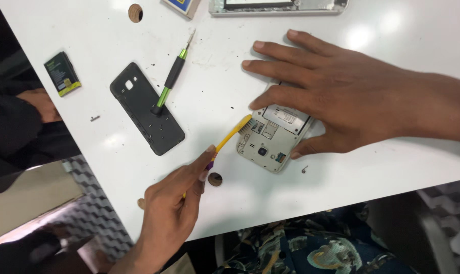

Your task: The person uses a screwdriver to remove screws from the back of a white mobile phone. After removing the screws, the person uses a toothbrush to clean the internal components of the phone.

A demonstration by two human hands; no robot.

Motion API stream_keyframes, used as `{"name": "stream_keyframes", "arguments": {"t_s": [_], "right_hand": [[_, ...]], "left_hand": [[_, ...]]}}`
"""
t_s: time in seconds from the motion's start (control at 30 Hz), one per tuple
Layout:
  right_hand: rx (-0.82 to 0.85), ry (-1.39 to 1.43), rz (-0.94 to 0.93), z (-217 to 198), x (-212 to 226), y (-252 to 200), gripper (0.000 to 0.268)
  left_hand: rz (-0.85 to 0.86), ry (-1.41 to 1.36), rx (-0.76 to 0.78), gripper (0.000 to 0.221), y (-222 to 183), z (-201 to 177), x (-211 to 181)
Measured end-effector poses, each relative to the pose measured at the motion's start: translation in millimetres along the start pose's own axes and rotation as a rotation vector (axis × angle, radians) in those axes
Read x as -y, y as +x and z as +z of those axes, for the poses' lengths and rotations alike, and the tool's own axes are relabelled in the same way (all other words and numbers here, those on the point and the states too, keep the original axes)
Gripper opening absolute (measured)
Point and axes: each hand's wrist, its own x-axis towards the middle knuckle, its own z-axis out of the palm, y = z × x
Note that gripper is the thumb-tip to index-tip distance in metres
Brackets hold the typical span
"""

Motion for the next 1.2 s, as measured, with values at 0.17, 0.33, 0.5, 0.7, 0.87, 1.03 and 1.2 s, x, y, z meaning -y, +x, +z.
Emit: {"name": "stream_keyframes", "arguments": {"t_s": [0.17, 0.33, 0.5, 0.7, 0.87, 1.03, 1.2], "right_hand": [[-0.133, 0.022, -0.021, 5.2, 1.3, -0.6, 0.084], [-0.088, 0.022, 0.035, 3.3, 1.7, 0.7, 0.086], [0.035, 0.036, 0.121, -3.1, 2.8, 2.2, 0.089], [0.057, 0.036, 0.124, -6.1, 2.0, 3.5, 0.089], [0.05, 0.021, 0.128, -4.9, 2.6, 3.7, 0.089], [0.068, 0.007, 0.131, -4.9, 3.0, 4.1, 0.088], [0.056, 0.021, 0.136, -5.6, 2.3, 2.6, 0.091]], "left_hand": [[-0.141, 0.127, 0.007, 0.044, -9.2, 5.9, -8.3], [-0.116, 0.082, -0.004, 0.04, -9.1, 14.9, -10.9], [-0.044, 0.213, -0.03, 0.04, -9.7, 23.1, -14.0], [-0.191, 0.427, -0.018, 0.046, -15.4, 27.1, -21.0], [-0.114, 0.454, -0.025, 0.053, -17.1, 28.4, -28.0], [-0.041, 0.49, -0.016, 0.054, -14.3, 28.0, -30.3], [-0.012, 0.522, -0.006, 0.059, -9.7, 25.0, -39.8]]}}
